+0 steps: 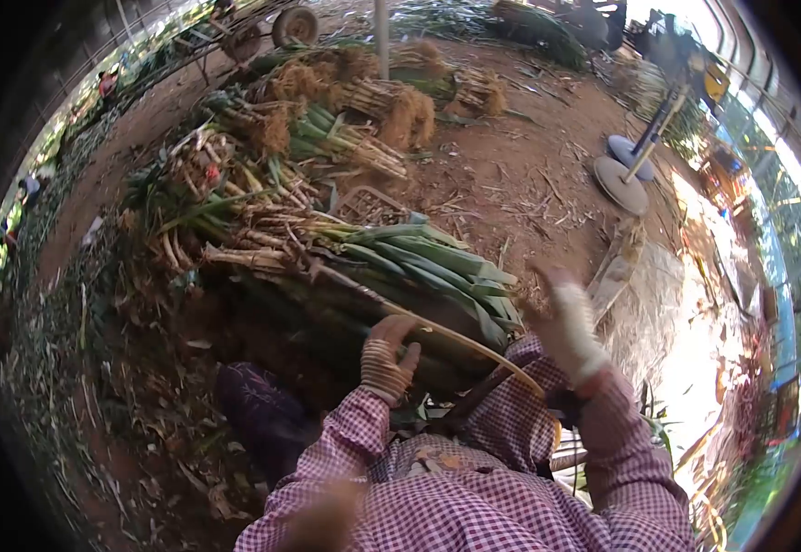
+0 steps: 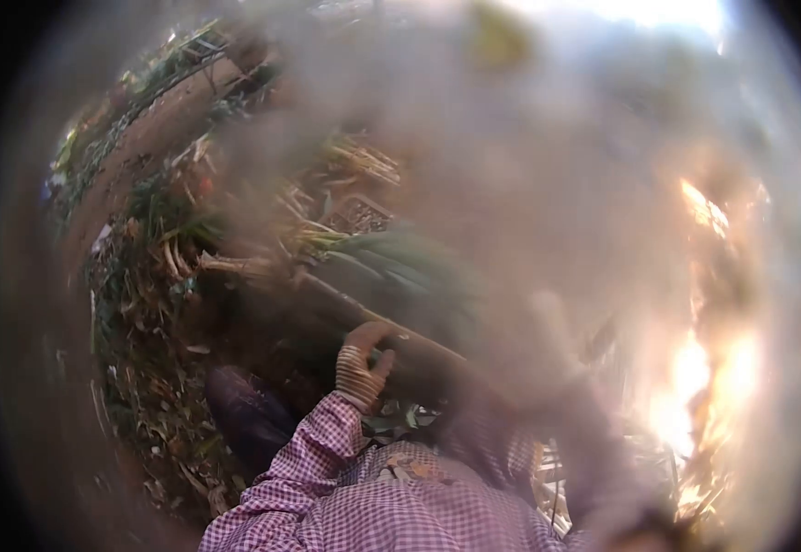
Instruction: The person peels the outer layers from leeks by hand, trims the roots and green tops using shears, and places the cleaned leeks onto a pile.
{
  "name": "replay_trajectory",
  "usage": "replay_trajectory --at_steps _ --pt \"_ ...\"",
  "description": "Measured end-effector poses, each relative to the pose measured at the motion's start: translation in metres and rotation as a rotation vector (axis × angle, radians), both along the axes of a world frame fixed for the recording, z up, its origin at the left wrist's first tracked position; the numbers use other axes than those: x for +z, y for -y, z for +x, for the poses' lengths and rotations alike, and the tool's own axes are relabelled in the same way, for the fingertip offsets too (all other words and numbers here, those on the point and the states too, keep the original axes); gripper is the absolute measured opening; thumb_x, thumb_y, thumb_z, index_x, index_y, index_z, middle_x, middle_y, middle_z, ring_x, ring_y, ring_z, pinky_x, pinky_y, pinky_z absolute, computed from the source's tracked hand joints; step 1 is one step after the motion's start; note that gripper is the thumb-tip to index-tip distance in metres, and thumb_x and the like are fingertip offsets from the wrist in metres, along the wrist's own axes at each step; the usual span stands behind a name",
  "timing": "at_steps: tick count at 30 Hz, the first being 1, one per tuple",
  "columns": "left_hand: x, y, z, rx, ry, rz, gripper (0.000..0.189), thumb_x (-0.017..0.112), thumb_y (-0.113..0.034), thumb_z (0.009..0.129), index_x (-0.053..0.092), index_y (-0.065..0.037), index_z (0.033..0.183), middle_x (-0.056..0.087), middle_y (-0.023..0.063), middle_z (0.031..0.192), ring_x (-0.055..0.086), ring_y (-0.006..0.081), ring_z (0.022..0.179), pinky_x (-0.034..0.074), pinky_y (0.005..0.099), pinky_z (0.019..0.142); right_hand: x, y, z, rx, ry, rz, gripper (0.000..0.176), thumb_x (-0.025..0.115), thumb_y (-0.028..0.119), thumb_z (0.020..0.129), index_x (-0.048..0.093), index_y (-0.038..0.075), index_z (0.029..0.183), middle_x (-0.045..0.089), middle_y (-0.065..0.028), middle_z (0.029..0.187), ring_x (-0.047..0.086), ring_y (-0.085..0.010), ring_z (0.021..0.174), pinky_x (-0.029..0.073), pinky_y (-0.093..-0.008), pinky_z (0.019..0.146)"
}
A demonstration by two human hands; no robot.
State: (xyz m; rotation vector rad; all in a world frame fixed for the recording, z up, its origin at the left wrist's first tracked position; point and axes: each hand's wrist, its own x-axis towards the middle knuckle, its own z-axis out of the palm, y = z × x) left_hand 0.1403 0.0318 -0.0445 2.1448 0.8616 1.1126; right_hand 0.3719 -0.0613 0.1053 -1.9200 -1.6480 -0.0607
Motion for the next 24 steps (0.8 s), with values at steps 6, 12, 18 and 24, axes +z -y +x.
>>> replay_trajectory --at_steps 6,12,18,24 --pt "-0.090 -0.058 -0.063 0.338 0.633 -0.775 0.041 0.060 0.008 0.079 0.055 -0.001 0.118 0.058 0.0117 0.117 0.056 0.0192 0.105 0.044 0.0307 0.093 -0.111 -0.155 -0.113 0.370 0.286 -0.255 0.069 0.067 0.027 0.072 0.040 0.004 0.132 0.039 -0.0211 0.136 0.039 -0.0374 0.125 0.032 -0.0477 0.102" --pt "-0.095 -0.097 -0.078 0.485 0.648 -0.884 0.045 0.059 0.006 0.082 0.050 -0.004 0.124 0.059 0.0088 0.115 0.056 0.0184 0.104 0.045 0.0323 0.091 -0.138 -0.224 -0.155 0.304 0.436 -0.314 0.068 0.069 0.028 0.070 0.043 0.001 0.127 0.051 -0.0186 0.122 0.047 -0.0344 0.114 0.038 -0.0454 0.096" --pt "-0.044 -0.123 -0.055 0.413 0.867 -1.228 0.052 0.061 -0.001 0.082 0.045 -0.009 0.130 0.059 0.0056 0.115 0.058 0.0176 0.094 0.048 0.0321 0.075 -0.053 -0.219 -0.150 0.241 -0.042 -0.706 0.046 0.066 0.026 0.069 0.055 -0.003 0.104 0.058 -0.0251 0.107 0.056 -0.0375 0.103 0.045 -0.0419 0.090" --pt "-0.039 -0.139 -0.038 0.449 0.655 -1.262 0.049 0.061 -0.006 0.083 0.046 -0.007 0.129 0.057 0.0055 0.115 0.056 0.0177 0.091 0.047 0.0336 0.074 -0.098 -0.209 -0.154 0.163 0.050 -0.669 0.050 0.064 0.028 0.072 0.051 -0.002 0.110 0.060 -0.0243 0.104 0.059 -0.0367 0.099 0.047 -0.0409 0.088"
